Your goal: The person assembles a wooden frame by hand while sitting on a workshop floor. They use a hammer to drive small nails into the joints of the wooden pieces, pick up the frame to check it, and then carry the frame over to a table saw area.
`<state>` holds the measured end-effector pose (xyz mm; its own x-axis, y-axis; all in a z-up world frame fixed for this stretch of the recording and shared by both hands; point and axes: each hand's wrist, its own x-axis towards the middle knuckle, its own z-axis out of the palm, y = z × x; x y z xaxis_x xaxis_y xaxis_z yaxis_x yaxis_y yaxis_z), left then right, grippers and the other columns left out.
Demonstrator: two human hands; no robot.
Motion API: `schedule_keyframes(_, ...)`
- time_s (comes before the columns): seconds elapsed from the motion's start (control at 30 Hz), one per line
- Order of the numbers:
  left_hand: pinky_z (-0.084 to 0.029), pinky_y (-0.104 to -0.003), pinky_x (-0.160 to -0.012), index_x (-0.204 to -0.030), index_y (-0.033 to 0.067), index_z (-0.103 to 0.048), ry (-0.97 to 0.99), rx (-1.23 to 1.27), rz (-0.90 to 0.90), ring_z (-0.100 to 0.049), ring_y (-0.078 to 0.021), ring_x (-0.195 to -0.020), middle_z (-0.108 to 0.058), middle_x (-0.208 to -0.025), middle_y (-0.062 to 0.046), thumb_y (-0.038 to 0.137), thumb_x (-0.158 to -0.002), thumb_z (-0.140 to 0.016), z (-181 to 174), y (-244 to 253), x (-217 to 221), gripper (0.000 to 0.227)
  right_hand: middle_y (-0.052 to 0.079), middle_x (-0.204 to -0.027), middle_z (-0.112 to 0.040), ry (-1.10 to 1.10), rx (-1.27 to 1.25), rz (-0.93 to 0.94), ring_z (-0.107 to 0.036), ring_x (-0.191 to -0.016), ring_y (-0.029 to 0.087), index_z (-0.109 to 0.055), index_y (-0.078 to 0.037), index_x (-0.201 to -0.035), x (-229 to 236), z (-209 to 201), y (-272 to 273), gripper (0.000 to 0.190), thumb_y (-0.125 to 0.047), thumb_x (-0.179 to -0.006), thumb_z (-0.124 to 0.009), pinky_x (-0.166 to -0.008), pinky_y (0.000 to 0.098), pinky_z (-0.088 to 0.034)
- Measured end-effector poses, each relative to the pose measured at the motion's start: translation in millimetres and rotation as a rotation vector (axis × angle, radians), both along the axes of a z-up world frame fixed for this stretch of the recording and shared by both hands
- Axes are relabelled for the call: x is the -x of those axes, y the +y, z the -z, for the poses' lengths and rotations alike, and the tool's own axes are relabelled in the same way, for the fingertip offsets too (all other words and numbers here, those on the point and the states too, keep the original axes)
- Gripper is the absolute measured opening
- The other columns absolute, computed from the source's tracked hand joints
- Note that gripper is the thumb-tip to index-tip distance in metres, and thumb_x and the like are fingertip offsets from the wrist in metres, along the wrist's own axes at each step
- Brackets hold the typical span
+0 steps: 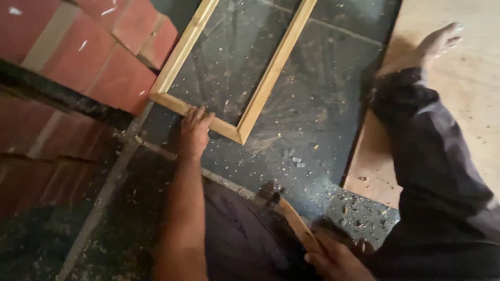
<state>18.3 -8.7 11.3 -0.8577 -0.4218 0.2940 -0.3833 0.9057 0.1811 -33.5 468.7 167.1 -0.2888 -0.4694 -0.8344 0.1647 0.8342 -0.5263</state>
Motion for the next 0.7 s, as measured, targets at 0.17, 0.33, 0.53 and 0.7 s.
schedule_keyframes(0.17,-0.038,-0.058,-0.105,-0.121,0.0161,-0.073,0.027,0.295,-0.142,-0.052,-0.0396,-0.130,-0.062,-0.135,-0.017,0.009,-0.081,-0.065,-13.9,25.2,18.0,0.042,0.005,-0.079,-0.071,-0.024,-0.112,0.003,-0.063,-0.057,0.016,-0.050,-0.018,-0.147,-3.2,-21.0,-9.2,0.061,-0.029,-0.091,-0.074,-0.054,0.0301,-0.053)
schedule_keyframes(0.33,-0.052,-0.048,-0.088,-0.101,0.0100,-0.072,-0.228,-0.204,0.109,-0.065,-0.0339,-0.103,-0.067,-0.106,-0.013,0.008,-0.099,-0.061,-9.1,112.5,72.8,0.011,0.003,-0.074,-0.063,-0.095,-0.030,0.076,-0.059,-0.053,0.015,-0.064,-0.008,-0.132,-3.3,-22.0,-7.8,0.045,-0.022,-0.091,-0.071,-0.049,0.0300,-0.051)
schedule_keyframes(0.53,-0.049,-0.050,-0.086,-0.096,0.0093,-0.071,-0.094,-0.305,0.308,-0.064,-0.0343,-0.102,-0.068,-0.101,-0.013,0.022,-0.079,-0.076,3.6,184.1,82.4,0.022,0.003,-0.070,-0.059,-0.169,0.021,0.143,-0.058,-0.050,0.017,-0.060,-0.010,-0.131,-1.7,1.3,3.5,0.044,-0.019,-0.090,-0.071,-0.048,0.0316,-0.051)
schedule_keyframes(0.7,-0.050,-0.046,-0.088,-0.094,0.0155,-0.073,0.050,-0.259,0.341,-0.062,-0.0323,-0.107,-0.068,-0.105,-0.010,0.006,-0.078,-0.073,18.9,188.5,81.8,0.019,0.004,-0.069,-0.062,-0.098,-0.031,0.080,-0.059,-0.052,0.016,-0.061,-0.008,-0.133,0.0,-7.2,-2.5,0.046,-0.021,-0.090,-0.072,-0.048,0.0306,-0.052)
